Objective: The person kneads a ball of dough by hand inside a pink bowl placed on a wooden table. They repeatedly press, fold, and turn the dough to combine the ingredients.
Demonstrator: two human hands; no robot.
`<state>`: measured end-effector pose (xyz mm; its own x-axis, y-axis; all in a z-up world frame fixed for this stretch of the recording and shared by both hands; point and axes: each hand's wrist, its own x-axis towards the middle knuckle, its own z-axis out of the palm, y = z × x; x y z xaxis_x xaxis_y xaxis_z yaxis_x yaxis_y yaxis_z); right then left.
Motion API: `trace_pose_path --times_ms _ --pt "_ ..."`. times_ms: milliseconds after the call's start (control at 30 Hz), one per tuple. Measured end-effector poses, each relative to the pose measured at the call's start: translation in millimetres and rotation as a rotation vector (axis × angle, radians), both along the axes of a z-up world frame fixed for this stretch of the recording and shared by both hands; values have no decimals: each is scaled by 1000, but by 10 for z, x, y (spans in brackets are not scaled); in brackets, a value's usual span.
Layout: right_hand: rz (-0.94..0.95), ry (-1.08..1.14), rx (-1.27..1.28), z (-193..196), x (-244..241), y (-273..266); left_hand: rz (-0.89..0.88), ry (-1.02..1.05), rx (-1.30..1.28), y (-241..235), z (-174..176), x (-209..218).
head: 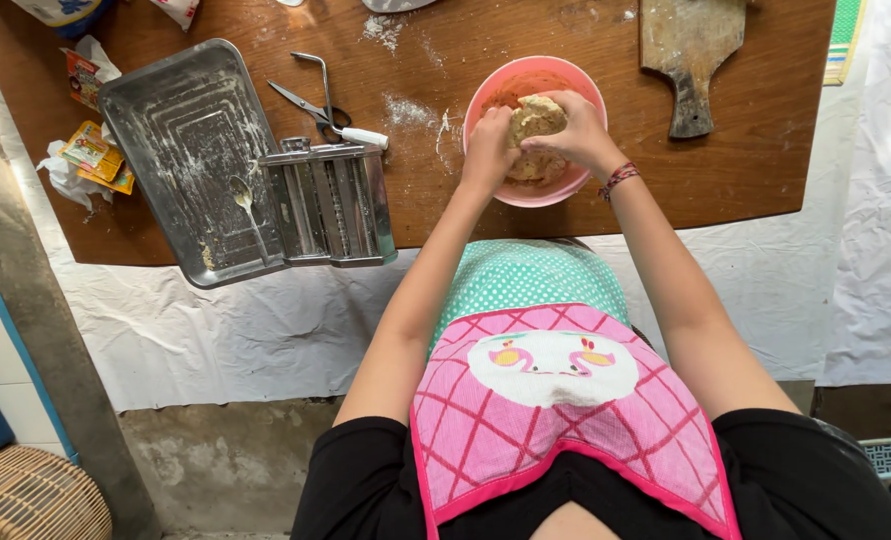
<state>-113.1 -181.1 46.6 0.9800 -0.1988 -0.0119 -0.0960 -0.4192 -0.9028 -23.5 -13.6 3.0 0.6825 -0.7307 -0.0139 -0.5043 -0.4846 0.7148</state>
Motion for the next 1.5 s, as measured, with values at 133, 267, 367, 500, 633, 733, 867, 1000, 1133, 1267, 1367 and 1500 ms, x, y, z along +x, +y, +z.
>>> trace_pose_path --times_ms 133,267,367,500,633,733,867,1000,1133,1267,1367,1500 --pt "-18 49 -98 -151 24 -59 -7 34 -58 46 97 24" --pt "-36 96 38 -76 6 -25 41 135 -130 108 221 35" --pt "-87 63 95 4 24 18 111 209 -193 111 296 48" --pt "-147 -39 149 -83 -15 27 257 403 -254 71 459 4" --pt "-196 -42 219 -34 -61 57 312 582 -306 27 412 -29" --pt "-238 -25 298 -116 -73 31 352 687 -414 3 391 -34" --pt "-300 28 398 -149 -126 54 421 856 -360 -2 459 -59" --pt "-396 3 318 -73 -134 171 382 710 -320 0 456 -81" --pt "-482 -38 272 -257 -143 196 387 708 -325 23 522 -81" --pt "-502 -69 294 -394 -103 258 271 325 -21 99 475 -140" --pt "-520 -71 297 -344 -60 290 201 121 44 106 278 -212" --pt "-511 -84 303 -275 -61 303 202 45 38 35 117 -238"
